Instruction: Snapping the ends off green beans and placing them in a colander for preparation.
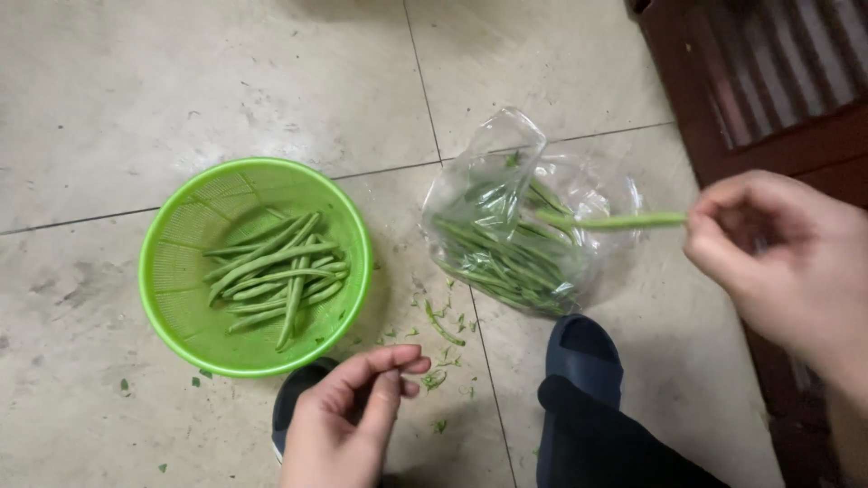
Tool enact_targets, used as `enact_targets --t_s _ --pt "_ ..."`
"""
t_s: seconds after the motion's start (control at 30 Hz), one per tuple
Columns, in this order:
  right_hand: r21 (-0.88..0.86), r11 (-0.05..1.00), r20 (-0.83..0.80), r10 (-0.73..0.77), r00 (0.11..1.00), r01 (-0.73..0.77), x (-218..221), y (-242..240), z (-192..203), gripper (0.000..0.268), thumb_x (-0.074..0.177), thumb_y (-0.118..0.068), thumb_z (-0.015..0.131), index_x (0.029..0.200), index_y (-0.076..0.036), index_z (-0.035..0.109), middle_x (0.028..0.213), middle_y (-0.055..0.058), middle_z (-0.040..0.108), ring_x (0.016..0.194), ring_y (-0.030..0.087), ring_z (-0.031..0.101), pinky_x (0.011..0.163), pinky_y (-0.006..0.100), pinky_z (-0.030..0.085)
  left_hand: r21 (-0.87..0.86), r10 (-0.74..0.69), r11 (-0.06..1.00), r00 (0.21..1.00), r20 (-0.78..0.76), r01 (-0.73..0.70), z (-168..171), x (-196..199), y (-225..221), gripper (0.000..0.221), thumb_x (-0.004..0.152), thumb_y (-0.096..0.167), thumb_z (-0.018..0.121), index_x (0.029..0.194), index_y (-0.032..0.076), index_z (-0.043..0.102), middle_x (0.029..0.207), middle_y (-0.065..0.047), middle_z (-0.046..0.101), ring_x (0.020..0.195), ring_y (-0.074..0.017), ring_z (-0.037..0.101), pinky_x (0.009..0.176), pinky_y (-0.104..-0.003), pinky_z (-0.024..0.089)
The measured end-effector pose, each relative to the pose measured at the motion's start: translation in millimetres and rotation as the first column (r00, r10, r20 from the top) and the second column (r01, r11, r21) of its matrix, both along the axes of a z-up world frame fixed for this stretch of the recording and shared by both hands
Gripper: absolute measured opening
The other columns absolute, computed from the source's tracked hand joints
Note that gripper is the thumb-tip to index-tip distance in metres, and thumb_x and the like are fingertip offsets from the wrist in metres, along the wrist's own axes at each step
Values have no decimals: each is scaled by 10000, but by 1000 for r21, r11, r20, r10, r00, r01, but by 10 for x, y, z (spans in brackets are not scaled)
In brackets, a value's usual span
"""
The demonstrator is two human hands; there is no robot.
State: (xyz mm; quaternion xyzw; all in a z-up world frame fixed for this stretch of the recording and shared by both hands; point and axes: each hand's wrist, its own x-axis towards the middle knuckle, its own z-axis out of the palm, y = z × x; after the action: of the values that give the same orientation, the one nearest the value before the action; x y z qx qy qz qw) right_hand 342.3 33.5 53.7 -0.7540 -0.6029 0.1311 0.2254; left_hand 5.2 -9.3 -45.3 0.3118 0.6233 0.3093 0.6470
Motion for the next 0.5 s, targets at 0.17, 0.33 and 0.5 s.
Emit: enact_targets --t_s 0.17,0.33,0.5 --pt "-105 963 -240 216 946 -247 -273 -29 263 138 702 87 732 793 0 790 738 62 772 547 128 602 487 226 492 534 -179 741 886 -427 407 350 14 104 304 896 169 672 1163 79 787 1244 -83 814 1094 -201 780 878 -349 586" --pt "-112 840 -514 408 755 -530 -809 129 163 58 749 -67 788 790 -82 825 732 -32 812 593 65 698 539 198 595 630 -308 643 901 -306 434 282 87 107 392 926 165 723 1287 12 726 1357 -127 776 1274 -248 753 1054 -354 577" --pt "15 815 -401 535 744 -579 -1081 172 43 50 774 -69 752 819 -85 737 769 -50 744 571 65 610 463 207 490 597 -267 717 933 -242 360 225 45 125 294 869 65 752 1157 60 811 1051 -33 877 814 -99 829 693 -200 664"
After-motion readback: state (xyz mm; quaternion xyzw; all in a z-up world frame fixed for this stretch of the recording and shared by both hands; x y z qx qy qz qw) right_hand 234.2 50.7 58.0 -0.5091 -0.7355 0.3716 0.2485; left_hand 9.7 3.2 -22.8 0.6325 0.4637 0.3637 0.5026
